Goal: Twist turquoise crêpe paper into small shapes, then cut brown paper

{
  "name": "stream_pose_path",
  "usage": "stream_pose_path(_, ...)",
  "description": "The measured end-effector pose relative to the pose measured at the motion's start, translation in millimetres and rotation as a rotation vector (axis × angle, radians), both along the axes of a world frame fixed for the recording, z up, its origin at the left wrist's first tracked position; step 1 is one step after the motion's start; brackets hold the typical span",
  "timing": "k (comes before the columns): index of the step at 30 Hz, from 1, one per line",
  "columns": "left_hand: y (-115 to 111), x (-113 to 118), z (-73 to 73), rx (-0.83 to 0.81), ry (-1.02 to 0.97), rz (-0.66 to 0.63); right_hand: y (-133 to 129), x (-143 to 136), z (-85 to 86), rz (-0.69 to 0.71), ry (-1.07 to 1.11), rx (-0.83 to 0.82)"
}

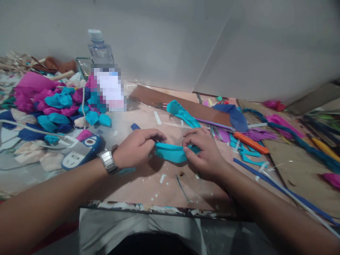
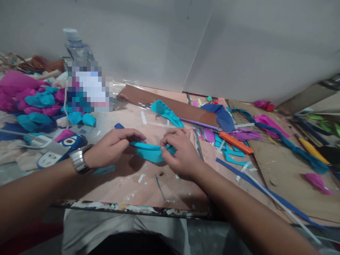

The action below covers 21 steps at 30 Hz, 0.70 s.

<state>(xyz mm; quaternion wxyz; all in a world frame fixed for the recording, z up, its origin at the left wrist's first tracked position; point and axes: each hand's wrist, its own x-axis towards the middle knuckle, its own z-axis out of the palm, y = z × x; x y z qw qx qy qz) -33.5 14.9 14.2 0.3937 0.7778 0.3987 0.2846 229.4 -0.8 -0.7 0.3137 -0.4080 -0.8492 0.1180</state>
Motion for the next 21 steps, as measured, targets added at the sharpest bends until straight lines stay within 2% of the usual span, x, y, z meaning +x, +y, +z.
stream_pose_path(4, -4.9, 2.7, 5.3, 0.053, 0.150, -0.140, -5.6, -5.2, 0.4, 0.140, -0.046, -0.043)
stream_pose_path(8, -8.2, 5.5, 3.3, 0.126, 0.247, -0.254, -10.2, -9.8, 1.1, 0.189, -0.074, -0.072)
stream_pose_path(11, -8.4, 6.1, -0.1, 0.104, 0.268, -0.306, -12.8, -12.9, 1.7, 0.219, -0.101, -0.102)
stream_pose_path(15, -8.9, 6.4, -0.9, 0.126, 0.310, -0.333, -15.3, -15.6, 3.7, 0.236, -0.106, -0.113)
stream_pose_path(21, -8.2, 8.0, 1.2, 0.156, 0.355, -0.283, -13.0, -11.8, 4.3, 0.216, -0.108, -0.076)
